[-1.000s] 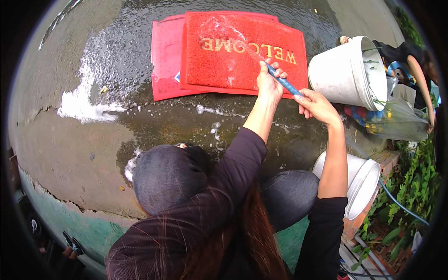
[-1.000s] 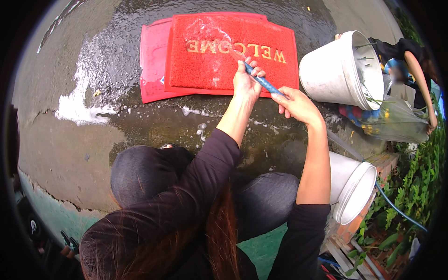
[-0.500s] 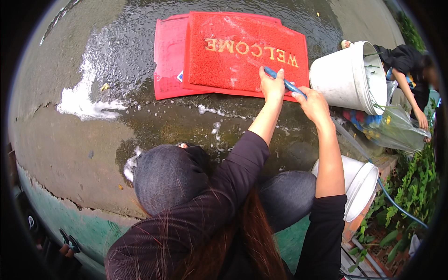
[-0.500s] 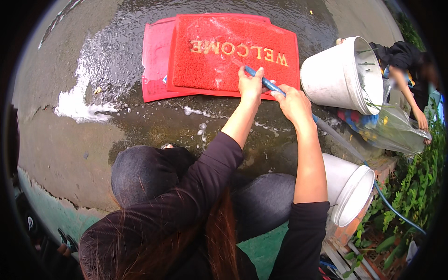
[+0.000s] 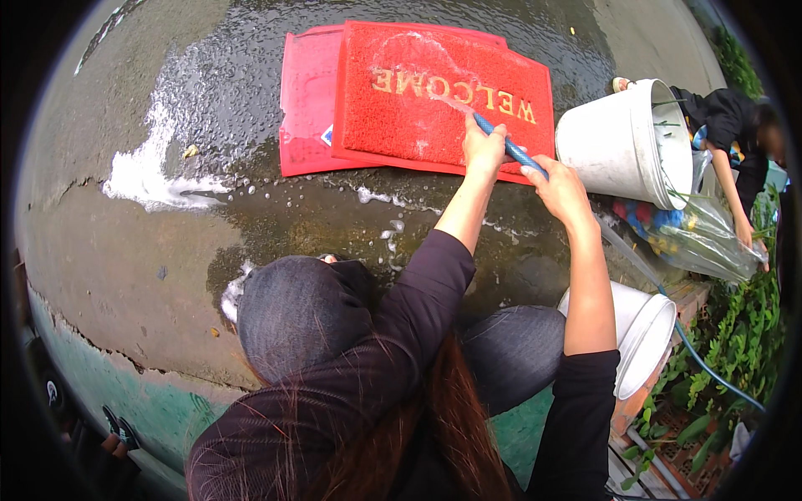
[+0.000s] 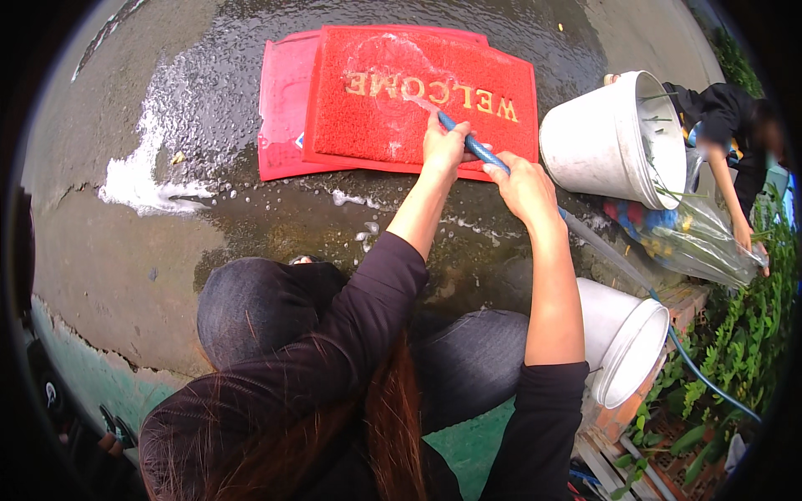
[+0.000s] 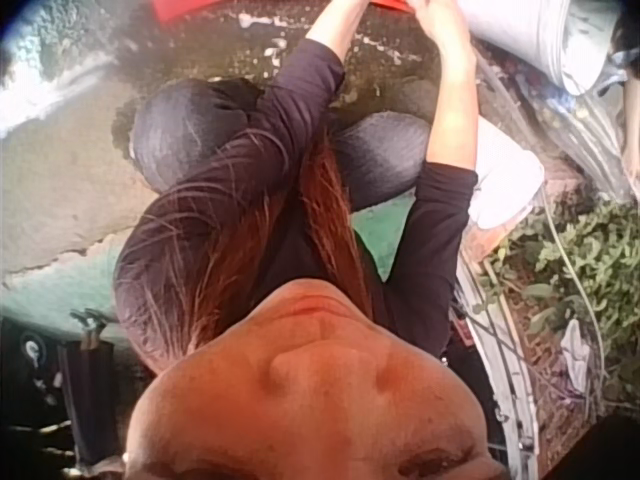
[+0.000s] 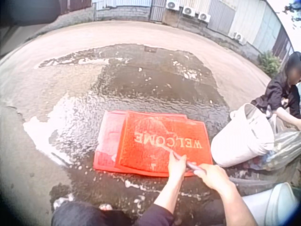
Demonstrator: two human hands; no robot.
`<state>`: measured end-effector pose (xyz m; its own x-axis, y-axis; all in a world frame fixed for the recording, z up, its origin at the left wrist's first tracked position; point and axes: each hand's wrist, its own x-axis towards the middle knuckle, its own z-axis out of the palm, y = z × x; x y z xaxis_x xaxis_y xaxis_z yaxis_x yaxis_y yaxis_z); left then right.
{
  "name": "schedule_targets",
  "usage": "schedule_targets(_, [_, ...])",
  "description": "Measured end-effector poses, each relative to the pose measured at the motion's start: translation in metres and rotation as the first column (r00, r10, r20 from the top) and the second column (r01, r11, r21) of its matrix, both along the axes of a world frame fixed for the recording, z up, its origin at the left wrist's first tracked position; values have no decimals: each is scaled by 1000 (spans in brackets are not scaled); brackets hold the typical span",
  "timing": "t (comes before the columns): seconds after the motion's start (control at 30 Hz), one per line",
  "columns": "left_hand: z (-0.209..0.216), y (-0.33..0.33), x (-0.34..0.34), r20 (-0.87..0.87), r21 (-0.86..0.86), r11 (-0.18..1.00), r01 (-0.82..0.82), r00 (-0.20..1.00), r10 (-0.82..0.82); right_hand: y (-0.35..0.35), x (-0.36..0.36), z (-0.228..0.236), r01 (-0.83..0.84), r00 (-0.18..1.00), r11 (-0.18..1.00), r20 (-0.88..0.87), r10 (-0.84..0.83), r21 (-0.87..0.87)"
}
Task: The person scrubs two red welcome mats with a blue sponge and soapy water, then rinses them with a hose. The person flips the mats to clean both sides and repeatedly pours water over them to remove soap.
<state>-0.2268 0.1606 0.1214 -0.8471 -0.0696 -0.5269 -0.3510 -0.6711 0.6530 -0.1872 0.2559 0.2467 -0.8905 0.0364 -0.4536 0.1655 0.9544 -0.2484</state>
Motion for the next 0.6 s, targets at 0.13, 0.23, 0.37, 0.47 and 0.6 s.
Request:
schedule_targets(0.13, [15,0,5,-9,39,998,47,999,-47,8,2,0,17,1000,1000,19,-16,-25])
schedule_targets(0.23, [19,1,6,-35,-29,1000,7,999,-8,5,2,6,46,999,997,24,-45,-64])
schedule_targets(0.37, [13,7,3,-74,-170,985,-17,997,4,8,2,3,23,1000,996,-3,-23,-84])
schedule_targets(0.47, [17,7,5,-67,-166,986,22,997,-33,10,2,3,-15,1000,998,-25,13,-56])
schedule_targets(0.6, [11,10,2,-202,-69,994,82,975,-94,7,3,9,-8,1000,999,-23,7,-47])
